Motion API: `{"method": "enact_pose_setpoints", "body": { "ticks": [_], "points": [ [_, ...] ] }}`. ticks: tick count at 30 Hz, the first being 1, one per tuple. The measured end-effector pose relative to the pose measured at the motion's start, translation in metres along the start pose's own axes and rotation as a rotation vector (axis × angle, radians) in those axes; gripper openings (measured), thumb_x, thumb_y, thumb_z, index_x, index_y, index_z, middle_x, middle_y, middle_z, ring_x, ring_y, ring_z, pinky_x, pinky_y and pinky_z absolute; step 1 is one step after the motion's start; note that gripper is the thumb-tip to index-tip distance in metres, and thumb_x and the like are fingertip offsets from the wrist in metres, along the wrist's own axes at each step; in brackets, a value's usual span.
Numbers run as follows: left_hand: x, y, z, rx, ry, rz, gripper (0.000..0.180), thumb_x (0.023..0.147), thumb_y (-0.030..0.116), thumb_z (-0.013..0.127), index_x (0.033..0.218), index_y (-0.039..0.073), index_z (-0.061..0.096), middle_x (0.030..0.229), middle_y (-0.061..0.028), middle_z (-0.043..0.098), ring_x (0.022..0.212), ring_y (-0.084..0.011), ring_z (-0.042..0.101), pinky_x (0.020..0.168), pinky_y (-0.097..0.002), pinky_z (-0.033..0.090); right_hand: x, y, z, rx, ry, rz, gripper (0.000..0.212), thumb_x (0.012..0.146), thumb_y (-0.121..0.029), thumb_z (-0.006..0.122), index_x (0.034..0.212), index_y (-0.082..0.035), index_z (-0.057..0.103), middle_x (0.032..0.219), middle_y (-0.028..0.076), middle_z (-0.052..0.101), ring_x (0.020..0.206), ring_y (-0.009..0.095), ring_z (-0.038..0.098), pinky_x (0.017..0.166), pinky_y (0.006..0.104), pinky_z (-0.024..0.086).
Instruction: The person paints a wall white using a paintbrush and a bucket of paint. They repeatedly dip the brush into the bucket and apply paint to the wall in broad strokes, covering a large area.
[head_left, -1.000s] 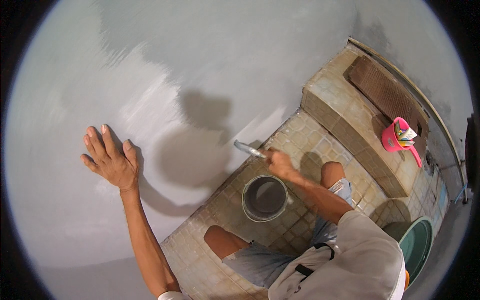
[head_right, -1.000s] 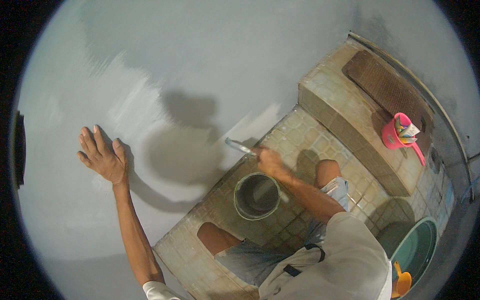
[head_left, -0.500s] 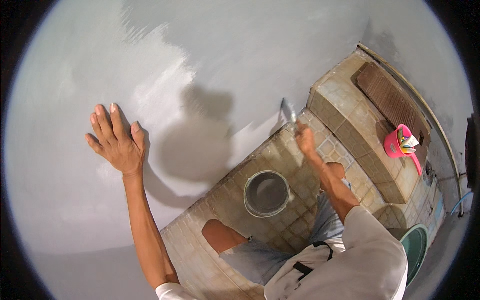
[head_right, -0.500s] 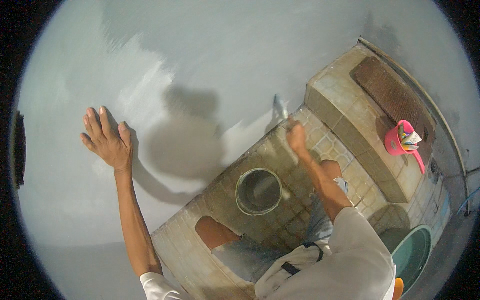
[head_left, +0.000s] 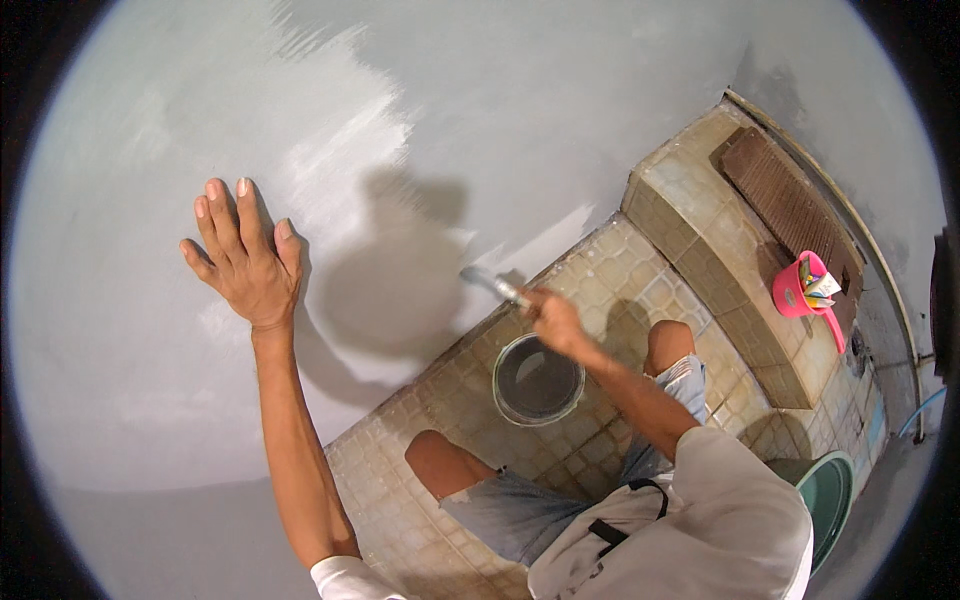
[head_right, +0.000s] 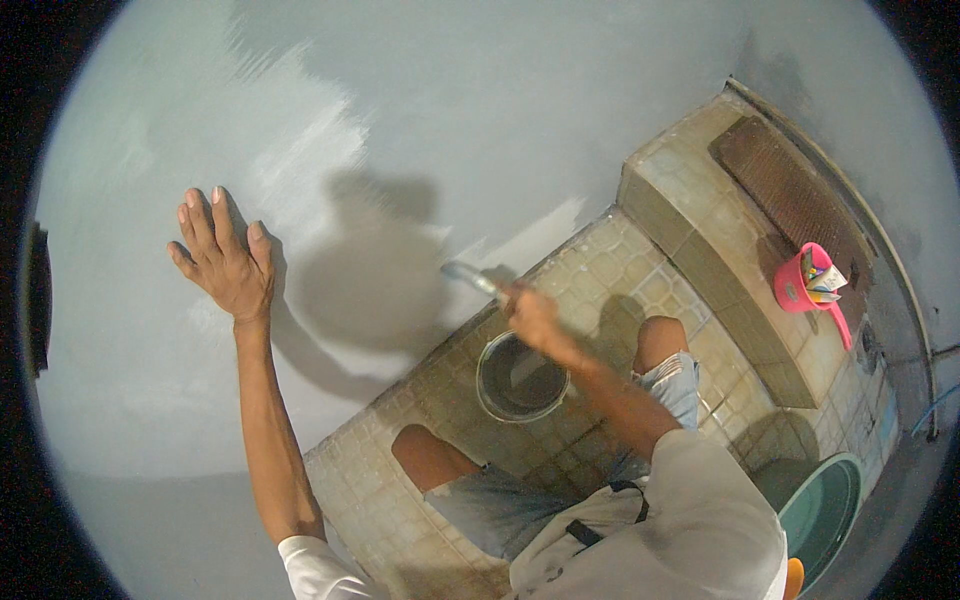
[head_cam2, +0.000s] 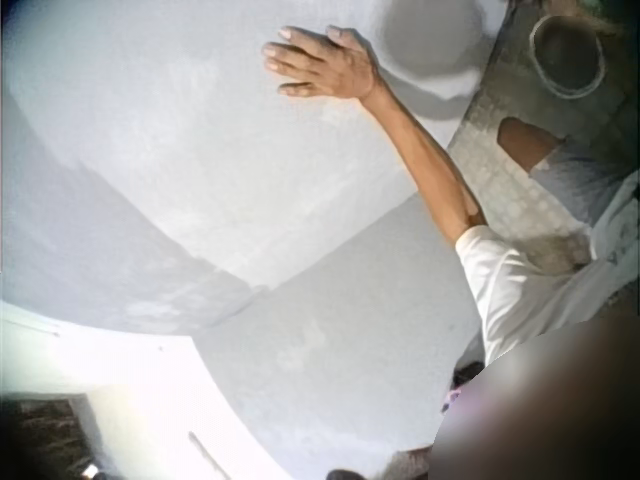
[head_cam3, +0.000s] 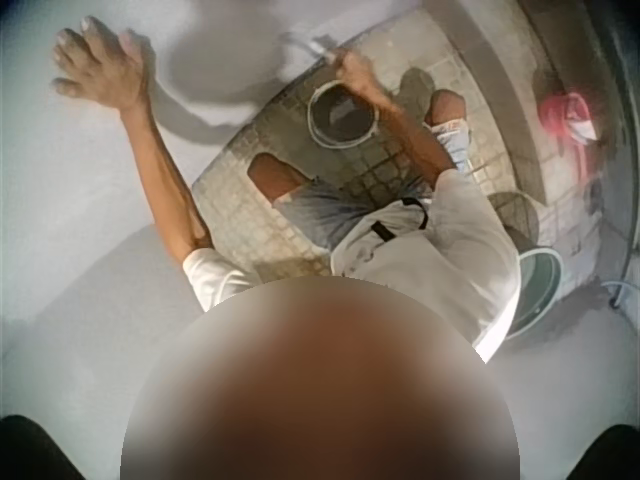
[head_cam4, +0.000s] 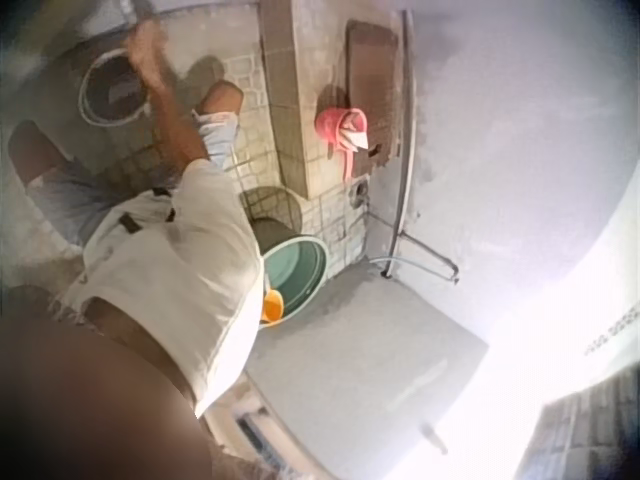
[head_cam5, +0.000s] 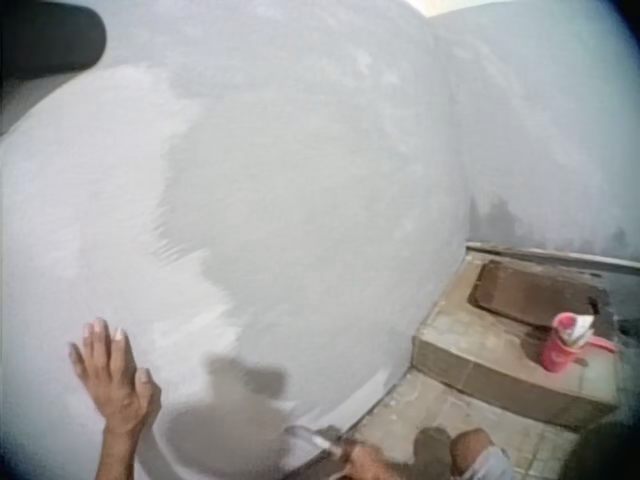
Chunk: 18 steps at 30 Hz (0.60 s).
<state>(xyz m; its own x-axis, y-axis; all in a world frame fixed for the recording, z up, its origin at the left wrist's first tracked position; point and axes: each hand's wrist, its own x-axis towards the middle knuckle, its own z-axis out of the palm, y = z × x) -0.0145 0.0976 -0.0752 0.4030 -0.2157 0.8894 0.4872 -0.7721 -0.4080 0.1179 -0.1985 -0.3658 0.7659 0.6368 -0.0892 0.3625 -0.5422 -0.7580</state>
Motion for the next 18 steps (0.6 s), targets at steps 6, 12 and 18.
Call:
{"method": "enact_pose_setpoints", "body": {
  "ticks": [6,12,18],
  "points": [
    [0.0,0.002,-0.002,0.074,-0.004,0.001,0.048,0.104,0.038,0.041,0.146,0.02,0.053,0.155,-0.0063,0.047,0.149,-0.0218,0.036,0.128,-0.0455,0.007,0.034,0.062,-0.064,0.068,0.31,0.025,0.044,0.092,-0.003,0.063,0.134,-0.014,0.066,0.108,0.016,0.069,0.096,0.028,0.067,0.086,0.0381,0.052],
    [-0.001,0.003,-0.001,0.075,-0.017,0.006,0.048,0.103,0.037,0.041,0.146,0.019,0.053,0.156,-0.0062,0.045,0.149,-0.0216,0.035,0.128,-0.0452,0.007,0.022,0.063,-0.032,0.176,0.364,0.084,0.054,0.091,-0.003,0.062,0.143,-0.013,0.056,0.114,0.026,0.065,0.107,0.041,0.064,0.089,0.0473,0.051],
    [0.002,0.004,-0.003,0.037,-0.007,-0.001,0.049,0.101,0.035,0.044,0.146,0.016,0.053,0.157,-0.0069,0.044,0.15,-0.0223,0.034,0.127,-0.0452,0.006,-0.018,-0.011,0.039,0.146,0.199,-0.07,0.057,0.089,-0.004,0.06,0.145,-0.017,0.055,0.115,0.025,0.063,0.108,0.043,0.062,0.091,0.0508,0.051]
  ]
}}
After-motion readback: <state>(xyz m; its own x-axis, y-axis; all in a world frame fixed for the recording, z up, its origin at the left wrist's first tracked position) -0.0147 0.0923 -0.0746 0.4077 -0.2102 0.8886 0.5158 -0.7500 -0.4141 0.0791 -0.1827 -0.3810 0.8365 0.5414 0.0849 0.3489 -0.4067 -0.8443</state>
